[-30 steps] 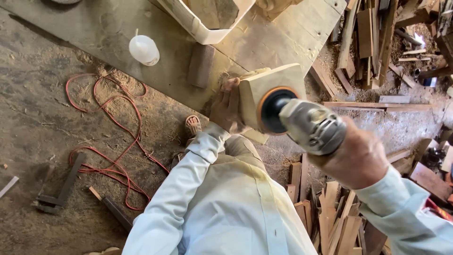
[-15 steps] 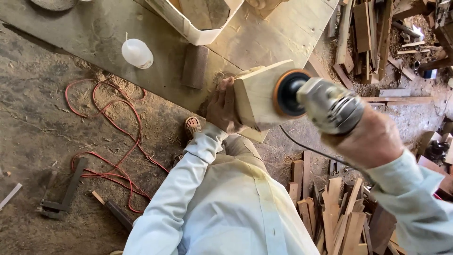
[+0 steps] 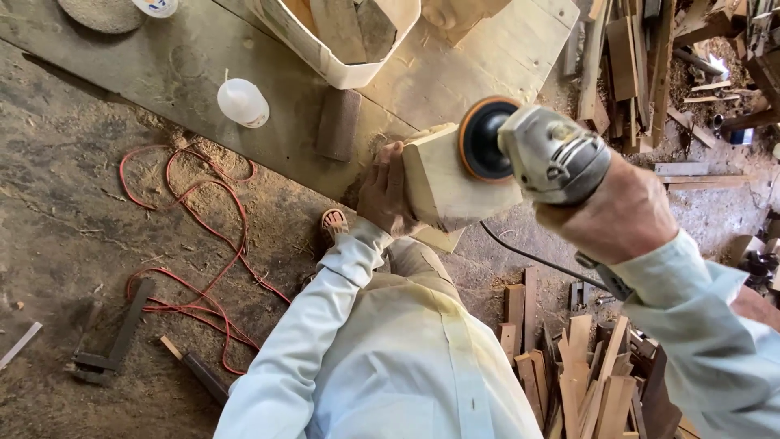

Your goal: Sanding the edges and surfaces of a small wooden block using an angle grinder with a sanding attachment.

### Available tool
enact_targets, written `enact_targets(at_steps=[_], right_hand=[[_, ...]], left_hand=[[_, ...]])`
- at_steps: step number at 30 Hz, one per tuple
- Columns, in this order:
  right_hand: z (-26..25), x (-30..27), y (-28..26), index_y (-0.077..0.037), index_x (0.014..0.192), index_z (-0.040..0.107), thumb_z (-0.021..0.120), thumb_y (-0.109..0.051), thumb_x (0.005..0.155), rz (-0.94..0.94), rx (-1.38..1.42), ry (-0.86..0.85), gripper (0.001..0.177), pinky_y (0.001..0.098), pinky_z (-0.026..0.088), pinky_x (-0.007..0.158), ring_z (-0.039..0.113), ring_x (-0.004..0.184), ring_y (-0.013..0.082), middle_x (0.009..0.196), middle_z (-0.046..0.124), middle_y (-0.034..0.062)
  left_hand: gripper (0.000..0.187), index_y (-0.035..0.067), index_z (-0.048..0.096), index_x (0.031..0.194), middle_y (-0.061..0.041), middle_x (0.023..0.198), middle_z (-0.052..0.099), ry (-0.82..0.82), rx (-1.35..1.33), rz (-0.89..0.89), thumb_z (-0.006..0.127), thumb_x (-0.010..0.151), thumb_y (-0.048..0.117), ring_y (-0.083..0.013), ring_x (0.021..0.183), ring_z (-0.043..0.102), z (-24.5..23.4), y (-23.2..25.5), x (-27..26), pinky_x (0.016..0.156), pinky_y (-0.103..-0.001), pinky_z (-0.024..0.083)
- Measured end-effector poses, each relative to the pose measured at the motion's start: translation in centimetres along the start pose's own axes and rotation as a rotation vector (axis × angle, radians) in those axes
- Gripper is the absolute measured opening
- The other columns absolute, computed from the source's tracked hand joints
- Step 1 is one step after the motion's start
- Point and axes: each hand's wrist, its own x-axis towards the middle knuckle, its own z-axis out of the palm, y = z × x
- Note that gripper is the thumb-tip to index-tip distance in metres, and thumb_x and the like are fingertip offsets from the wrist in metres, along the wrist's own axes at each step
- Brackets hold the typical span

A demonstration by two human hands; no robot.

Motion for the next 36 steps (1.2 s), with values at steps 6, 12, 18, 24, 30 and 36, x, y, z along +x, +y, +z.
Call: enact_targets(at_steps=[6,12,18,24,30,36], right_hand=[[-0.6,1.3,-0.2,-0.009,0.114,0.07,0.078,-0.033,0.075,0.123,-0.064,-0.018,0.046,0.0363,0.062,0.068,0.071,0.07,0.0271,0.08,0.074,0.0103],[-0.8,1.9,-1.1,-0.011,0.113,0.07,0.081,-0.036,0.075,0.147,-0.048,-0.008,0.047,0.0356,0.061,0.071,0.071,0.07,0.0255,0.082,0.075,0.0087],[-0.7,1.9,-2.4,-0.011,0.106,0.069,0.076,-0.039,0.073,0.184,-0.121,-0.006,0.045,0.0436,0.059,0.065,0.071,0.068,0.0345,0.078,0.074,0.0142],[-0.3,1.7,-2.7,-0.011,0.114,0.067,0.079,-0.035,0.068,0.127,-0.093,0.026,0.054,0.045,0.059,0.07,0.071,0.073,0.0373,0.081,0.073,0.0152],[-0.1,1.7,-2.9,-0.008,0.111,0.067,0.08,-0.033,0.067,0.042,-0.086,0.048,0.052,0.0431,0.06,0.067,0.072,0.071,0.034,0.083,0.074,0.013],[0.5,1.5,-3.1,-0.007,0.117,0.07,0.081,-0.034,0.07,-0.068,-0.124,0.074,0.055,0.0458,0.062,0.065,0.074,0.073,0.035,0.089,0.075,0.0153]], left_hand=[[0.102,-0.005,0.022,0.16,-0.029,0.156,0.044,-0.08,-0.204,-0.04,0.043,0.095,0.071,-0.0535,0.141,0.051,-1.7,0.4,0.7,0.116,-0.061,0.052],[0.103,-0.006,0.017,0.161,-0.029,0.159,0.041,-0.135,-0.22,-0.076,0.058,0.087,0.053,-0.0541,0.142,0.049,-2.7,1.0,1.3,0.114,-0.062,0.051],[0.099,-0.013,0.027,0.154,-0.032,0.153,0.044,-0.113,-0.231,-0.067,0.063,0.084,0.048,-0.0538,0.138,0.052,-2.9,1.2,1.9,0.116,-0.059,0.051],[0.095,-0.009,0.026,0.157,-0.031,0.153,0.046,-0.101,-0.243,-0.077,0.059,0.081,0.039,-0.053,0.139,0.053,-3.3,1.3,2.2,0.116,-0.059,0.051],[0.092,-0.012,0.026,0.155,-0.032,0.152,0.046,-0.103,-0.229,-0.052,0.052,0.091,0.049,-0.0529,0.136,0.055,-3.3,1.2,2.2,0.117,-0.058,0.05],[0.093,-0.011,0.028,0.155,-0.032,0.15,0.047,-0.094,-0.234,-0.072,0.053,0.089,0.049,-0.0535,0.135,0.055,-3.5,1.5,2.6,0.115,-0.06,0.05]])
